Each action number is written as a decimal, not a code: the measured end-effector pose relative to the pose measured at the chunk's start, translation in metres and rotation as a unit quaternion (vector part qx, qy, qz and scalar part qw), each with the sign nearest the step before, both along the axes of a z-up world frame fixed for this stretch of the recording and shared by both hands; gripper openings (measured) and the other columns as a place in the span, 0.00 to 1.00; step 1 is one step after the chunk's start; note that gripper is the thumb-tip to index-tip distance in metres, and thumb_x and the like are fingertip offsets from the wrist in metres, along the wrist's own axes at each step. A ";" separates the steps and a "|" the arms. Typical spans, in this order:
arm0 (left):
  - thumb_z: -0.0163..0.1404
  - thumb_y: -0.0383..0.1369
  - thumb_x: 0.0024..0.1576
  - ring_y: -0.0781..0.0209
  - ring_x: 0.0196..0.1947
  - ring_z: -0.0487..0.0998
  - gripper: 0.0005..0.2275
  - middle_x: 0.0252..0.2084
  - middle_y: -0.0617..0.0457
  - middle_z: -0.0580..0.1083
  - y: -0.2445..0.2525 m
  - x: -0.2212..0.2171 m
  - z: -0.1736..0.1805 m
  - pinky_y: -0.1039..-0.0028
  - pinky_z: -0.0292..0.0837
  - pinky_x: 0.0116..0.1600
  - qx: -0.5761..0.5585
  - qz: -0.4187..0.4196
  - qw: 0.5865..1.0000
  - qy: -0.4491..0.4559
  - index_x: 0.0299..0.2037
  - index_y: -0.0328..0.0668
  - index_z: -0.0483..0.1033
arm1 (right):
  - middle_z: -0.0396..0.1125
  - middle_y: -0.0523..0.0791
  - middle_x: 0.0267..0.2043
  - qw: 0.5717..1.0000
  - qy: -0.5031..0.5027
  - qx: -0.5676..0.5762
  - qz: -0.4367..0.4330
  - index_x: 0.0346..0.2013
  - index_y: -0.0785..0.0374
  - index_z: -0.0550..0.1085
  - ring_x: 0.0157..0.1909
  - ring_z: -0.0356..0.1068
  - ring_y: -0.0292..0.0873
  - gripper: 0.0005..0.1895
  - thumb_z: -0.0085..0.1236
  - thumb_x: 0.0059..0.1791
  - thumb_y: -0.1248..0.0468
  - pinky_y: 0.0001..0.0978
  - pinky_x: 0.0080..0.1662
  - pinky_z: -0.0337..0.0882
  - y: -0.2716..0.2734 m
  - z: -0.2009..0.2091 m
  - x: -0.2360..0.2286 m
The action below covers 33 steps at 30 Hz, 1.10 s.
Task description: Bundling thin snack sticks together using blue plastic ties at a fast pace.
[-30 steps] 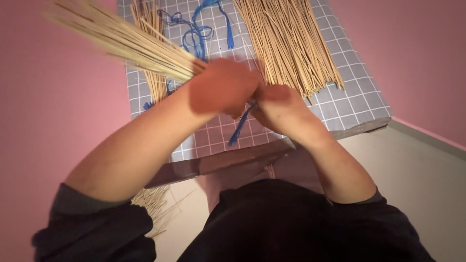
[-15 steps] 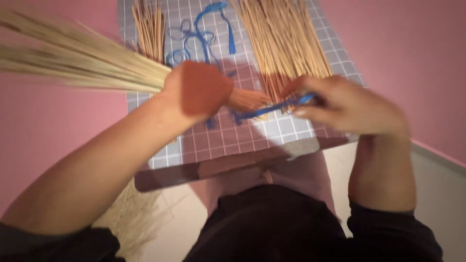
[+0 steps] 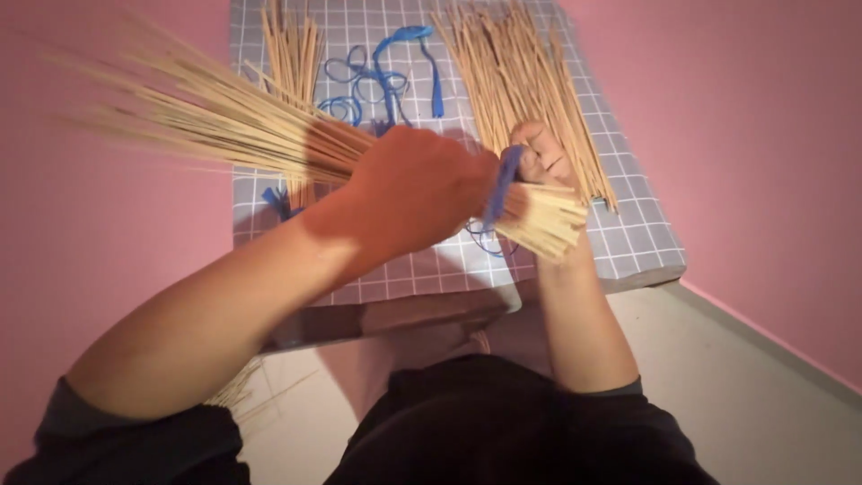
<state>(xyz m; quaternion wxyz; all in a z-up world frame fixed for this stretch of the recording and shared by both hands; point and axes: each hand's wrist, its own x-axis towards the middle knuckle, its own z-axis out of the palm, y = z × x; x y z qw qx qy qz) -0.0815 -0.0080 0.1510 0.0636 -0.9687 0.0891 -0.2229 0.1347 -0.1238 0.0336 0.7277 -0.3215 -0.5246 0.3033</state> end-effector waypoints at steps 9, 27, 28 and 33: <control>0.57 0.34 0.57 0.45 0.24 0.84 0.21 0.23 0.45 0.78 0.001 -0.003 0.001 0.53 0.77 0.27 0.007 0.075 0.996 0.048 0.60 0.39 0.70 | 0.64 0.51 0.22 0.992 0.109 -0.055 -0.021 0.46 0.79 0.71 0.20 0.68 0.37 0.18 0.60 0.49 0.65 0.21 0.23 0.65 -0.006 -0.013 -0.013; 0.54 0.31 0.61 0.54 0.16 0.74 0.06 0.23 0.50 0.76 0.024 -0.010 0.008 0.63 0.68 0.22 -0.044 0.047 0.987 -0.147 0.36 0.35 0.75 | 0.68 0.43 0.24 0.830 -0.424 -0.205 -0.299 0.45 0.67 0.78 0.22 0.67 0.37 0.08 0.53 0.53 0.72 0.26 0.26 0.64 -0.069 0.073 -0.113; 0.53 0.37 0.64 0.66 0.17 0.70 0.08 0.21 0.59 0.72 0.022 -0.012 0.002 0.74 0.66 0.24 0.112 0.107 0.972 -0.175 0.34 0.44 0.73 | 0.68 0.43 0.24 0.811 -0.460 -0.188 -0.310 0.42 0.67 0.77 0.20 0.63 0.37 0.06 0.54 0.51 0.74 0.28 0.25 0.60 -0.078 0.084 -0.112; 0.56 0.37 0.56 0.63 0.14 0.74 0.08 0.19 0.56 0.74 0.009 0.004 -0.012 0.71 0.71 0.28 0.125 0.123 0.981 -0.078 0.31 0.44 0.74 | 0.77 0.49 0.31 0.747 -0.582 -0.152 -0.285 0.39 0.67 0.80 0.10 0.58 0.34 0.05 0.59 0.50 0.71 0.20 0.13 0.54 -0.101 0.126 -0.085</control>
